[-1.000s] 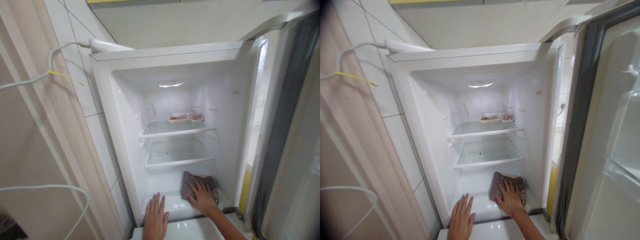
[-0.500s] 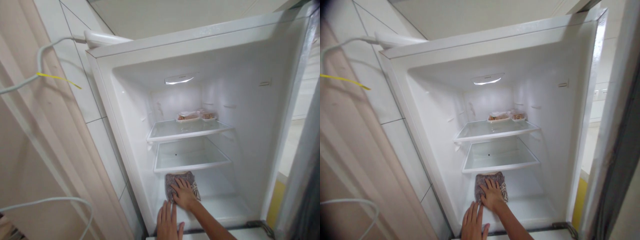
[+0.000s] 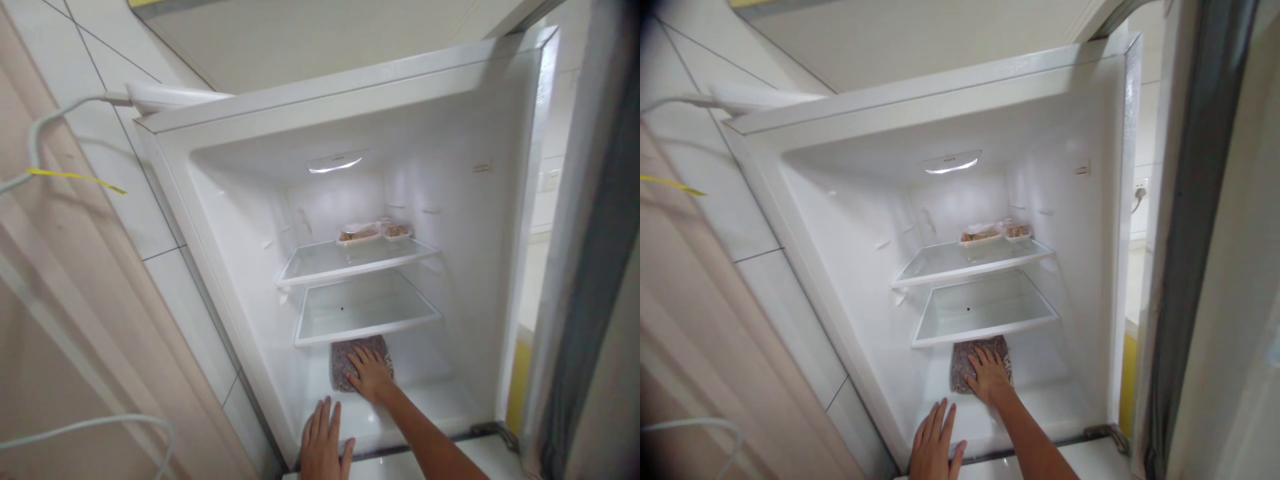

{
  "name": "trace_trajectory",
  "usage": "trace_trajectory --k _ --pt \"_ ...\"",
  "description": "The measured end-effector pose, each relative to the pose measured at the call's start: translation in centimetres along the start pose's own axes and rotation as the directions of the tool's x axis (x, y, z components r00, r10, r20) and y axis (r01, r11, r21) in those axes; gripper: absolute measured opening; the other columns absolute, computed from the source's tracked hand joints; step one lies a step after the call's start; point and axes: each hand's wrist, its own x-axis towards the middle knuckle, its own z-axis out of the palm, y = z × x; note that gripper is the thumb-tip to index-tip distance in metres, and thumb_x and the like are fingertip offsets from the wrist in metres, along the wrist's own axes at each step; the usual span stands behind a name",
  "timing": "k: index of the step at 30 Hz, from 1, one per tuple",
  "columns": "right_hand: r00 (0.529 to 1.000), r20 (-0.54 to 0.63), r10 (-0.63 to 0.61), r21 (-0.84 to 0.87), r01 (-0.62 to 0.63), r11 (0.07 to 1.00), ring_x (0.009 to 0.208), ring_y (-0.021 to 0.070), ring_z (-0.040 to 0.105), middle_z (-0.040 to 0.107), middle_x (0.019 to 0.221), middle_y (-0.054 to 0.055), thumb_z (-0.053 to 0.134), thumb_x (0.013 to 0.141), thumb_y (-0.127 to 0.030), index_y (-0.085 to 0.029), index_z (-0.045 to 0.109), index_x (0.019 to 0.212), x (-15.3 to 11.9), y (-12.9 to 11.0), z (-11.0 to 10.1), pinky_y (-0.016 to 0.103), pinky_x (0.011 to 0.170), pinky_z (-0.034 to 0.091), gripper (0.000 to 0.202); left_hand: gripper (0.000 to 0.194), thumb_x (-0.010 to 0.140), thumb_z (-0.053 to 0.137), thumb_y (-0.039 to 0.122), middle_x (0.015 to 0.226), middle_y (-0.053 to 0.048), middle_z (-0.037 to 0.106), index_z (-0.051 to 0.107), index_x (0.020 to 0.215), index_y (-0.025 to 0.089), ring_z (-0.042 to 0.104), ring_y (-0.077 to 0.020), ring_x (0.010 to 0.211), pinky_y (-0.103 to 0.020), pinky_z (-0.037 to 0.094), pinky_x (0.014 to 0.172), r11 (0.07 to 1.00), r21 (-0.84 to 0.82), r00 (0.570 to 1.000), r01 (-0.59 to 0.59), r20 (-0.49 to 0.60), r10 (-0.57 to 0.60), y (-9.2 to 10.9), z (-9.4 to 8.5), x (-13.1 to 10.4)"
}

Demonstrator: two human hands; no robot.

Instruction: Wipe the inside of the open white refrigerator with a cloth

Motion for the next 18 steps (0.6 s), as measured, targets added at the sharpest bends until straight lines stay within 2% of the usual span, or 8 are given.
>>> trace_trajectory --k 6,10,15,18 --pt "0.983 -0.056 0.177 -0.055 -0.18 0.982 0.152 0.0316 0.031 0.036 0.165 0.012 0.037 0.097 -0.051 -0.022 0.042 0.154 -2.9 4.4 -1.9 0.052 0.124 0.017 0.064 0.062 0.088 0.062 0.039 0.144 -0.007 0.063 0.052 0.146 0.02 0.057 -0.0251 0.131 -0.038 0.046 0.102 0.999 -0.033 1.0 0.023 -0.009 -0.024 0.2 0.0 0.1" --pt "0.953 -0.09 0.288 -0.098 -0.296 0.95 0.151 0.034 0.033 0.039 0.163 0.013 0.038 0.096 -0.047 -0.02 0.044 0.153 -5.4 6.3 -2.9 0.055 0.122 0.02 0.063 0.062 0.088 0.063 0.038 0.144 -0.008 0.063 0.052 0.146 0.02 0.056 -0.0255 0.131 -0.038 0.044 0.103 0.998 -0.054 0.999 0.042 -0.02 -0.044 0.3 -0.1 0.2" --pt "0.871 -0.161 0.465 -0.222 -0.491 0.843 0.143 0.04 0.045 0.047 0.157 0.02 0.035 0.095 -0.042 -0.018 0.052 0.148 -8.0 6.6 -3.1 0.059 0.114 0.031 0.061 0.063 0.086 0.063 0.038 0.143 -0.007 0.064 0.052 0.146 0.021 0.055 -0.0254 0.131 -0.037 0.043 0.103 0.996 -0.077 0.998 0.039 -0.04 -0.043 0.2 1.0 -0.1" --pt "0.84 -0.181 0.512 -0.253 -0.543 0.801 0.138 0.0432 0.048 0.049 0.153 0.024 0.037 0.093 -0.039 -0.016 0.054 0.146 -8.2 6.1 -2.6 0.063 0.109 0.033 0.06 0.064 0.086 0.06 0.037 0.141 -0.008 0.065 0.049 0.148 0.023 0.056 -0.027 0.129 -0.04 0.043 0.102 0.992 -0.101 0.996 0.081 -0.03 -0.084 0.4 2.3 -0.7"
